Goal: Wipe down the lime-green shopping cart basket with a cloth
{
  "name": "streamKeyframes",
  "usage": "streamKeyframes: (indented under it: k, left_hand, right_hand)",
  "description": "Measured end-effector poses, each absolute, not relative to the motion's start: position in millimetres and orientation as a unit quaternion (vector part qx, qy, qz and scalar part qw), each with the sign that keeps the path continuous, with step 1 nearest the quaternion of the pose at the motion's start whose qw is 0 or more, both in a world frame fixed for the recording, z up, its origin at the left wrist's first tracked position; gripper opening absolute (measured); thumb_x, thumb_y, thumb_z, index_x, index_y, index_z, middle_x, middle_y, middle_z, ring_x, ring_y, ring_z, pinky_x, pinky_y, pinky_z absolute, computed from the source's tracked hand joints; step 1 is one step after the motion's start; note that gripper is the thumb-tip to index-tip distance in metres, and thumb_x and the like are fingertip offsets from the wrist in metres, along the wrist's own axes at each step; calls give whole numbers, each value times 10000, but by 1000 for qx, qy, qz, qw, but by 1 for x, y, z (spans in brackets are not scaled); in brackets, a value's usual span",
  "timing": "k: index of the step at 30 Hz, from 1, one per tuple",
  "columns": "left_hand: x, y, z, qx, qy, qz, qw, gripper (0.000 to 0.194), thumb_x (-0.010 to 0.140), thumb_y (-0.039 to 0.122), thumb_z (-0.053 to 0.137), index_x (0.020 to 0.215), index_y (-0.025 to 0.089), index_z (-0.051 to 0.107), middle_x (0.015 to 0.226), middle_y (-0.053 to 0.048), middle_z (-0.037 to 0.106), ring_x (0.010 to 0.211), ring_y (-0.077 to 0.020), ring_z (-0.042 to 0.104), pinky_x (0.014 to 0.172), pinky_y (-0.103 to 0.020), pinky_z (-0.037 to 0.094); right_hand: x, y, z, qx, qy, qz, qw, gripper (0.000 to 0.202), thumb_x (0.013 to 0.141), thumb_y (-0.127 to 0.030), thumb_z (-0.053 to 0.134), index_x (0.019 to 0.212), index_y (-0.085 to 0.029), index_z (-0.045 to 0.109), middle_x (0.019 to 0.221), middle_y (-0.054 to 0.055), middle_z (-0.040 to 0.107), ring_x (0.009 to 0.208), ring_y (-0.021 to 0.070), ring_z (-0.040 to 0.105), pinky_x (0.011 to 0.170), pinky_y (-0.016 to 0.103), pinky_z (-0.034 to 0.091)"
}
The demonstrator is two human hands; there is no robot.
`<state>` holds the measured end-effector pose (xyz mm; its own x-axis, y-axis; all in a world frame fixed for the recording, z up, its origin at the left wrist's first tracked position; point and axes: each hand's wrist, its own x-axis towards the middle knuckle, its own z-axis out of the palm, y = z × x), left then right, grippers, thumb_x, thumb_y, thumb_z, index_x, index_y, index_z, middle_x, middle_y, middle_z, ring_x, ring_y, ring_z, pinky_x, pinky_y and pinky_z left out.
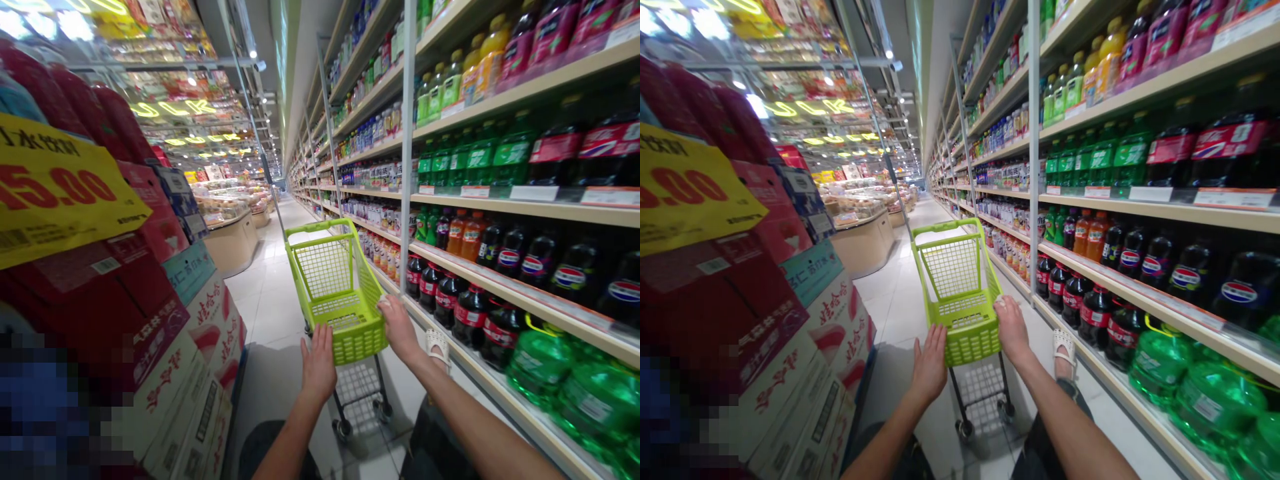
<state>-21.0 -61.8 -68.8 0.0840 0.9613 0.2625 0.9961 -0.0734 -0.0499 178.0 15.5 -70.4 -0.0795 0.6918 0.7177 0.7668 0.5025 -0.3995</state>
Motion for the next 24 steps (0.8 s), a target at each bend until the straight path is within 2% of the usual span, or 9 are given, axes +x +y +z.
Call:
streamKeyframes:
  k: [5,8,14,18,21,24]
  left_hand:
    - [-19,-60,-70,-729,-670,-83,113,707,671,-4,316,1359,141,240,1433,-79,253,1329,-239,168,1041,-553,183]
    - [-20,-61,-70,-732,-668,-80,106,710,672,-7,313,1360,149,237,1431,-76,260,1330,-227,168,1042,-554,177]
    - [-23,-62,-66,-736,-666,-79,95,715,665,-7,307,1361,140,235,1441,-74,235,1335,-220,146,1048,-549,157]
    - [-34,-51,-40,-769,-632,-53,77,627,694,24,305,1304,165,347,1379,-74,375,1308,-200,236,1055,-561,94]
    - [-40,-42,-18,-779,-623,-32,73,467,735,50,301,1122,185,524,1199,-78,558,1250,-194,345,1054,-570,44]
    - [-40,-37,-8,-767,-638,-20,66,389,725,63,331,1010,173,572,1107,-93,603,1226,-213,373,1041,-584,56]
  right_hand:
    - [137,-2,-79,-427,-791,-29,438,381,710,-9,405,970,-190,615,1168,98,545,1161,208,432,978,419,349]
    - [119,-8,-81,-383,-816,-21,432,405,717,3,390,1000,-191,606,1191,108,528,1174,201,417,976,419,350]
    - [170,15,-78,-485,-726,-28,487,388,719,-27,374,1004,-168,597,1186,126,508,1155,231,424,957,443,368]
    - [176,20,-89,-498,-709,-8,499,447,684,-10,371,1026,-205,583,1195,84,501,1148,211,437,950,417,392]
    - [165,21,-97,-482,-725,7,492,453,678,-9,389,1034,-214,581,1224,67,487,1183,209,410,972,406,379]
    - [160,26,-100,-485,-733,20,476,429,686,-19,399,1026,-201,588,1242,77,480,1187,211,411,964,390,389]
